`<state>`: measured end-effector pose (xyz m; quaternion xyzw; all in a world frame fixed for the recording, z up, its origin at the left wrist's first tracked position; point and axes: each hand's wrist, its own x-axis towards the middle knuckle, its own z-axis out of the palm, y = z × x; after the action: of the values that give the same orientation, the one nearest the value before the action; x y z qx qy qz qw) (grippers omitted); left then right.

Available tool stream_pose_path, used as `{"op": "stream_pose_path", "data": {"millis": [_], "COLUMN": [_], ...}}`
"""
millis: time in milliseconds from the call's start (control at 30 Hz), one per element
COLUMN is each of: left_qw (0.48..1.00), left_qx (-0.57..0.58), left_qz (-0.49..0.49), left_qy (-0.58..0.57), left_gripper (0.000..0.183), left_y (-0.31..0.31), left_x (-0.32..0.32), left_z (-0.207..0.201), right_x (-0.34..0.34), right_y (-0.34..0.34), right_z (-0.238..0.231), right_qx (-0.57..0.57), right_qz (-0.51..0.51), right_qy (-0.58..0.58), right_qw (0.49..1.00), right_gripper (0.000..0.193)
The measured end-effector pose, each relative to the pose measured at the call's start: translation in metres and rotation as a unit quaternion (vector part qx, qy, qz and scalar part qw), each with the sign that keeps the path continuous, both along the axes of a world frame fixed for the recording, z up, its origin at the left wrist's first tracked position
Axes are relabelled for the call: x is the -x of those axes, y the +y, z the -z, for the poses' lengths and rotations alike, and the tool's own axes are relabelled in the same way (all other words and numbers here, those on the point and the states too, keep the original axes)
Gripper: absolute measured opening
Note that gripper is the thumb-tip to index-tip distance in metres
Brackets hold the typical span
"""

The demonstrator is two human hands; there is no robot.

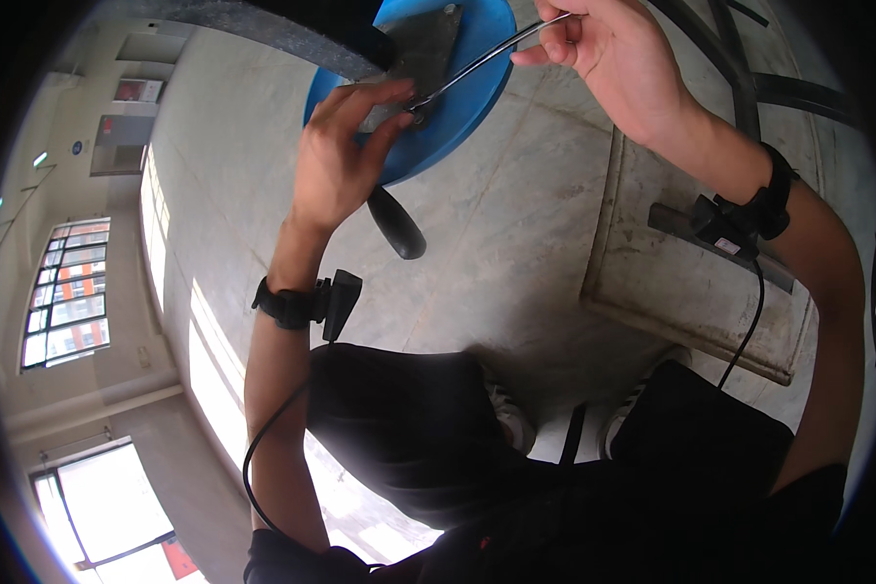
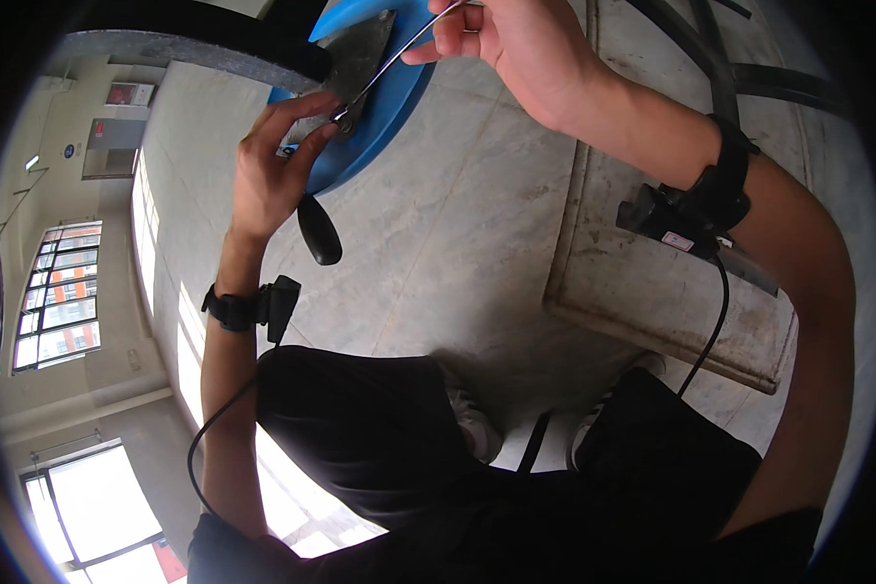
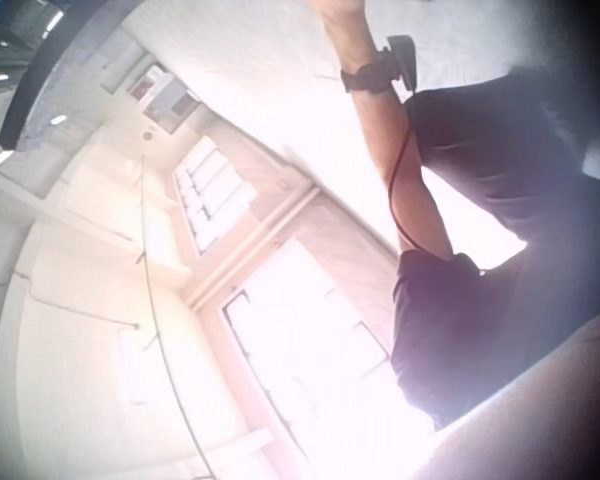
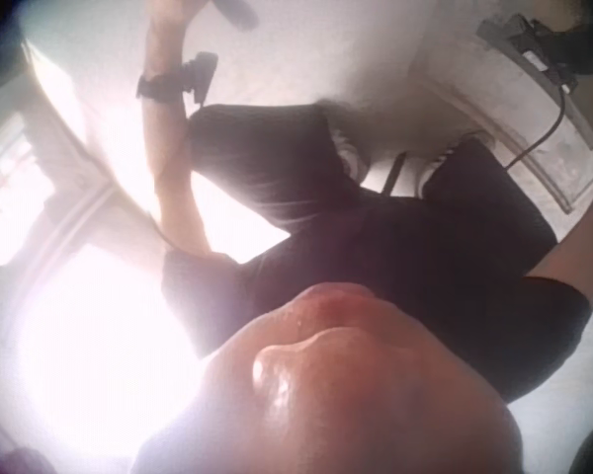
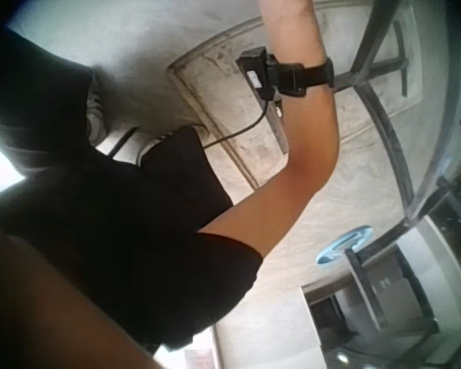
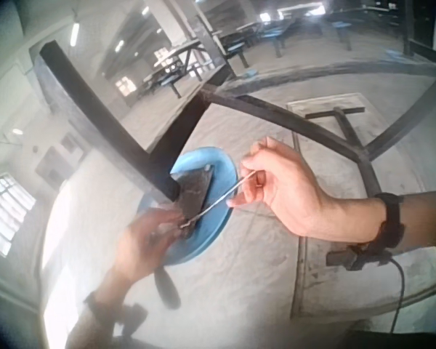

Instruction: The person manipulates mechanical components beneath a metal structure by hand, using a combination wrench and a socket wrench to alter the tightness of a bolt assembly over several attempts before walking across the room to configure another mechanical joint.

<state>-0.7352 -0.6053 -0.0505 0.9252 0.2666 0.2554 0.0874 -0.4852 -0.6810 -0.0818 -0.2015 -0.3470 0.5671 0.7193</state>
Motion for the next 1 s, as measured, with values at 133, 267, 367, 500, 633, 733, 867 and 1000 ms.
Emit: {"op": "stream_pose_path", "data": {"millis": [133,267,367,500,633,733,867,1000], "left_qw": [0.998,0.999,0.998,0.997,0.997,0.997,0.994,0.991], "left_qx": [-0.024,0.021,0.049,0.050,0.023,0.007,-0.016,-0.043], "left_qz": [0.043,0.026,0.036,0.011,-0.009,-0.020,-0.035,-0.049], "left_qy": [0.030,0.044,0.023,0.052,0.070,0.073,0.107,0.113], "left_gripper": [0.030,0.028,0.028,0.029,0.029,0.030,0.032,0.035], "left_y": [0.005,0.001,0.002,0.001,0.000,0.002,-0.001,-0.004], "left_x": [0.002,0.002,-0.001,-0.003,-0.002,-0.001,-0.011,-0.013], "left_z": [-0.001,0.001,0.000,-0.001,-0.003,0.001,-0.004,-0.003], "right_x": [0.011,0.033,0.042,0.043,0.032,0.016,0.007,0.033], "right_y": [-0.029,-0.051,-0.061,-0.052,-0.008,0.031,0.098,0.148], "right_z": [0.006,0.017,0.018,0.027,0.020,0.003,-0.002,0.000], "right_qx": [0.021,-0.114,-0.252,-0.204,-0.116,0.110,0.106,0.133], "right_qz": [-0.028,-0.027,0.009,0.100,0.159,0.097,-0.009,-0.028], "right_qy": [-0.050,-0.199,-0.384,-0.377,-0.203,-0.098,-0.101,-0.171], "right_qw": [0.998,0.973,0.888,0.898,0.959,0.984,0.989,0.976], "right_gripper": [0.008,0.011,0.019,0.020,0.011,0.006,0.009,0.014]}}
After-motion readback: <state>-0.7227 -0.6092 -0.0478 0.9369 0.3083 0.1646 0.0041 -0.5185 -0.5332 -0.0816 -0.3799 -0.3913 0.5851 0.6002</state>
